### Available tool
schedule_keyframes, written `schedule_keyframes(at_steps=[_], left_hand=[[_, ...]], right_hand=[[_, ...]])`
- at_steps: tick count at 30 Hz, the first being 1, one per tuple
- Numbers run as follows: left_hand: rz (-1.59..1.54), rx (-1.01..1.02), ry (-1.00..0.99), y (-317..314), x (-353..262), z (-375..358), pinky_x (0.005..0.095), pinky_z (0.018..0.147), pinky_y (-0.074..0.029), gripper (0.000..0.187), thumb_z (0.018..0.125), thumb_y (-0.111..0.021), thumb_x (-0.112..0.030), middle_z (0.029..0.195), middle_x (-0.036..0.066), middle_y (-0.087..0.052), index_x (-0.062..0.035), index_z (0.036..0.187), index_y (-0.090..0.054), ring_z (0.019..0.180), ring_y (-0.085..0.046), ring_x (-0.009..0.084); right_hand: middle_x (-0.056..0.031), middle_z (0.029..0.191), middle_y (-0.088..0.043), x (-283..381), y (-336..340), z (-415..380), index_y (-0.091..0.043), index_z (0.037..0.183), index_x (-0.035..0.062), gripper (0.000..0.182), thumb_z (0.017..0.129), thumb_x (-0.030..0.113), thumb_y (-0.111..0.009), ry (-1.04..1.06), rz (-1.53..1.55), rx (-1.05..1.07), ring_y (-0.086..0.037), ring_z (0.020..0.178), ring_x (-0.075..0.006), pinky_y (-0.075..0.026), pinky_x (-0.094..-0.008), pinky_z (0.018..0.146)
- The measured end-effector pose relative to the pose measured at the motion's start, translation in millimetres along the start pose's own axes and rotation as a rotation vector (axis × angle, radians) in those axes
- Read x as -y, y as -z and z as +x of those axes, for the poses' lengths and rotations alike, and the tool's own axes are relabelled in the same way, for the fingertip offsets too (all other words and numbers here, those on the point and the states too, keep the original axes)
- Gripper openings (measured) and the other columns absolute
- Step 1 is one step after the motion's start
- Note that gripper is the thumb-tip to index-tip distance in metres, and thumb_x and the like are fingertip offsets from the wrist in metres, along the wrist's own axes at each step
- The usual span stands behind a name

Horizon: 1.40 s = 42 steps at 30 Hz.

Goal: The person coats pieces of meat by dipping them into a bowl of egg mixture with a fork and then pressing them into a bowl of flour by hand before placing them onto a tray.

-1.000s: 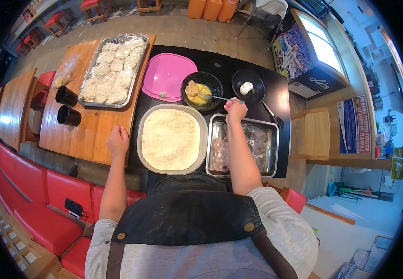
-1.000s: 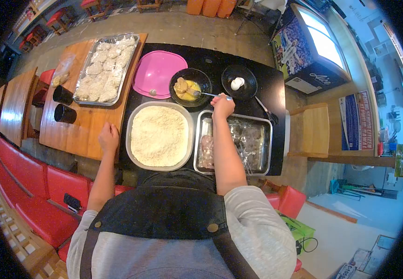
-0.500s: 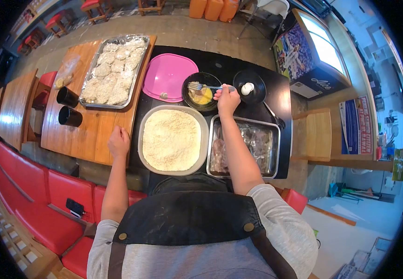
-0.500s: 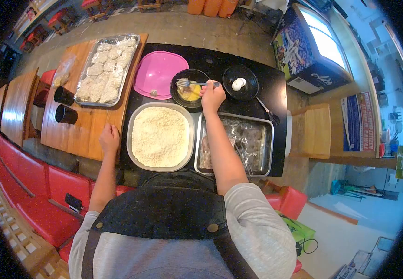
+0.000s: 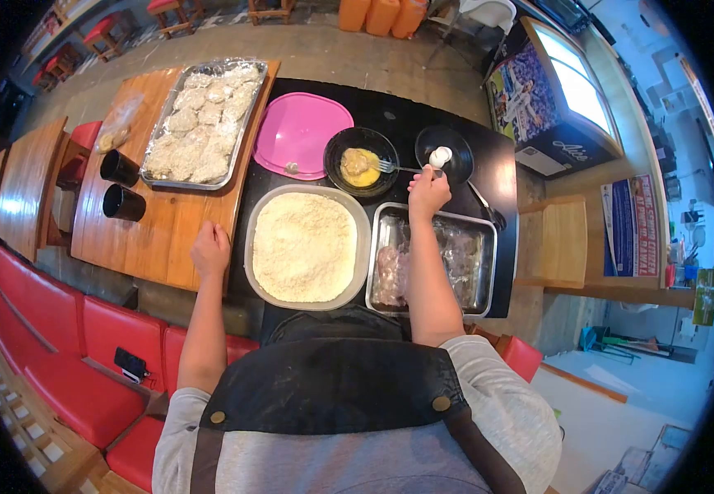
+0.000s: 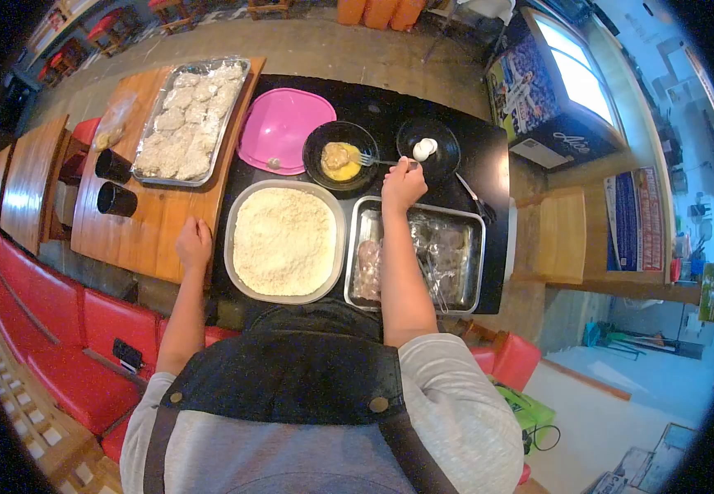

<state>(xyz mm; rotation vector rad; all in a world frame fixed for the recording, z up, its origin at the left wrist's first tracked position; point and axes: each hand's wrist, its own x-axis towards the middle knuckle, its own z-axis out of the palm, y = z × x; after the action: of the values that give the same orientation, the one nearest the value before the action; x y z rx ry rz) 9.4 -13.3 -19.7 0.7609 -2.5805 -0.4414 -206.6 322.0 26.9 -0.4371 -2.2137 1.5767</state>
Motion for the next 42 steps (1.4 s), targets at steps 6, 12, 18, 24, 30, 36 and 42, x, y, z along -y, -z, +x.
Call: schedule_keyframes(at_steps=[6, 12, 18, 24, 30, 36, 42], left_hand=[[-0.001, 0.011, -0.001, 4, -3, 2, 0.0449, 0.052, -0.041, 0.021, 0.085, -0.049, -0.023, 0.064, 0.015, -0.056, -0.0060, 0.073, -0.049, 0.059, -0.055, 0.0353], [-0.009, 0.015, 0.010, 3, -3, 2, 0.0449, 0.053, -0.041, 0.020, 0.084, -0.049, -0.022, 0.064, 0.015, -0.056, -0.0062, 0.073, -0.050, 0.059, -0.056, 0.0351], [-0.007, 0.001, 0.003, 0, 0, 2, 0.0450, 0.053, -0.042, 0.019, 0.084, -0.049, -0.023, 0.064, 0.014, -0.056, -0.0069, 0.074, -0.050, 0.060, -0.056, 0.0349], [0.010, 0.020, 0.026, 5, -3, 1, 0.0449, 0.054, -0.042, 0.019, 0.084, -0.049, -0.023, 0.066, 0.014, -0.057, -0.0069, 0.075, -0.050, 0.061, -0.056, 0.0349], [-0.015, 0.023, 0.020, 2, -2, 1, 0.0449, 0.053, -0.042, 0.018, 0.084, -0.048, -0.022, 0.066, 0.015, -0.057, -0.0065, 0.075, -0.050, 0.061, -0.056, 0.0354], [0.019, 0.017, 0.003, 0, 2, 2, 0.0443, 0.053, -0.042, 0.018, 0.084, -0.049, -0.022, 0.066, 0.015, -0.056, -0.0066, 0.075, -0.050, 0.060, -0.056, 0.0346], [-0.019, 0.002, 0.006, -1, 2, 2, 0.0445, 0.052, -0.042, 0.018, 0.084, -0.049, -0.022, 0.066, 0.015, -0.056, -0.0066, 0.073, -0.049, 0.060, -0.056, 0.0349]], right_hand=[[-0.0108, 0.058, -0.059, -1, -5, -5, -0.057, 0.078, -0.0043, 0.022, 0.085, 0.015, -0.051, -0.111, 0.111, 0.029, -0.056, 0.043, -0.0145, -0.046, -0.0269, 0.038], [-0.0107, 0.059, -0.058, 11, -14, -6, -0.057, 0.079, -0.0048, 0.020, 0.085, 0.013, -0.051, -0.216, 0.220, 0.024, -0.055, 0.043, -0.0145, -0.046, -0.0268, 0.037], [-0.0097, 0.058, -0.058, 24, -32, -14, -0.057, 0.082, -0.0038, 0.018, 0.085, 0.013, -0.052, -0.128, 0.275, 0.142, -0.055, 0.043, -0.0133, -0.046, -0.0260, 0.038], [-0.0089, 0.057, -0.058, 28, -24, -8, -0.058, 0.079, -0.0024, 0.021, 0.085, 0.017, -0.052, -0.085, 0.231, 0.008, -0.055, 0.043, -0.0142, -0.045, -0.0272, 0.040], [-0.0113, 0.056, -0.059, 4, -18, -3, -0.056, 0.077, -0.0053, 0.025, 0.085, 0.018, -0.051, -0.040, 0.053, 0.003, -0.058, 0.045, -0.0189, -0.047, -0.0305, 0.045], [-0.0114, 0.056, -0.060, 6, -5, 3, -0.056, 0.075, -0.0048, 0.024, 0.085, 0.017, -0.052, 0.005, -0.034, -0.015, -0.058, 0.044, -0.0182, -0.046, -0.0308, 0.045], [-0.0098, 0.056, -0.059, 3, -2, -1, -0.056, 0.074, -0.0040, 0.022, 0.084, 0.015, -0.052, -0.061, 0.058, 0.040, -0.055, 0.041, -0.0156, -0.044, -0.0287, 0.039]])
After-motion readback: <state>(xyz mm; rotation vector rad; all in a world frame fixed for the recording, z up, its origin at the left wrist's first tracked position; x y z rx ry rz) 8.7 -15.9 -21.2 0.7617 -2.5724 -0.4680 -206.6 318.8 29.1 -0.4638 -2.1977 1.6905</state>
